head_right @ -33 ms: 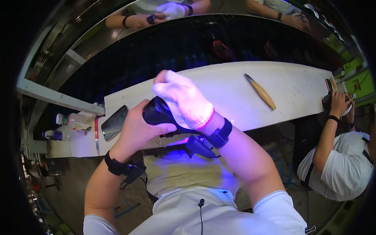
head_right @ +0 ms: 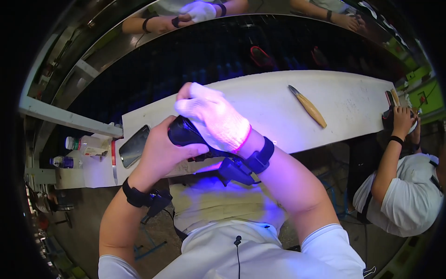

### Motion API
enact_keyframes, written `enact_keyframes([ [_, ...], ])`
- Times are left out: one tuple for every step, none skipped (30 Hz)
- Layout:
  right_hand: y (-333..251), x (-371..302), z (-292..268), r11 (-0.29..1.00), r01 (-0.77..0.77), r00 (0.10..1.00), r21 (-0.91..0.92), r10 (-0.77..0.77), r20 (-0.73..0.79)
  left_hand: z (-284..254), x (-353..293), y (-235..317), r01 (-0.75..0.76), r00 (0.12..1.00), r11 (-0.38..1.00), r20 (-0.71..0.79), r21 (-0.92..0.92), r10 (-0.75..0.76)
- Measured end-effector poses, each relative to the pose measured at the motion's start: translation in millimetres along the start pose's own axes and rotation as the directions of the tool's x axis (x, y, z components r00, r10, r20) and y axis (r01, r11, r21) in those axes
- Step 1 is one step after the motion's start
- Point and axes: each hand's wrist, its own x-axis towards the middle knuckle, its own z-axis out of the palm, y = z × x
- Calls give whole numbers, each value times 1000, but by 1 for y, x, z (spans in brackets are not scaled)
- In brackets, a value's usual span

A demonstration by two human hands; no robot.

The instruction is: The recorder is inspecting and cleaning shoe soles and heels under specialized lighting on a factory production line.

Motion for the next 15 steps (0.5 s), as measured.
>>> enact_keyframes([
  [-2,2,-1,990,-1,1000,-141,3,9,1,5,3,-33,999,999,-1,-17,33],
  [-5,2,-4,990,-1,1000,-144,1,-2,2,8,6,-39,999,999,9,-17,39],
  [-7,3,-6,987,11,1000,-163,-9,12,3,12,11,-33,999,998,37,50,31],
  [-11,2,-11,987,9,1000,-158,-8,11,4,16,16,-31,998,993,63,117,24],
  [-14,0,-15,988,8,1000,-152,-7,9,5,19,23,-44,997,992,73,120,35],
  [-17,-5,-19,994,11,1000,-107,-11,4,8,21,30,-71,995,969,80,238,53],
  [-20,-8,-24,984,59,998,-171,-63,-14,11,21,38,-98,993,932,89,350,71],
  [-23,-14,-30,987,65,998,-147,-66,-5,15,22,46,-189,982,878,95,441,164],
  [-27,-21,-35,986,71,997,-152,-75,-17,21,22,52,-235,972,858,103,457,211],
  [-30,-29,-40,982,103,994,-156,-106,-10,26,21,58,-282,959,836,108,471,263],
  [-33,-35,-44,985,106,994,-133,-107,-1,31,19,63,-313,949,800,129,512,289],
  [-32,-38,-44,965,186,982,-185,-190,-4,37,15,67,-355,932,757,145,549,331],
  [-36,-48,-46,949,198,977,-246,-211,-28,41,12,69,-397,914,706,183,587,361],
  [-37,-57,-47,933,187,974,-309,-217,-63,46,7,70,-446,887,644,208,621,413],
  [-40,-67,-46,967,128,986,-220,-149,-81,51,3,70,-464,880,638,233,615,415],
])
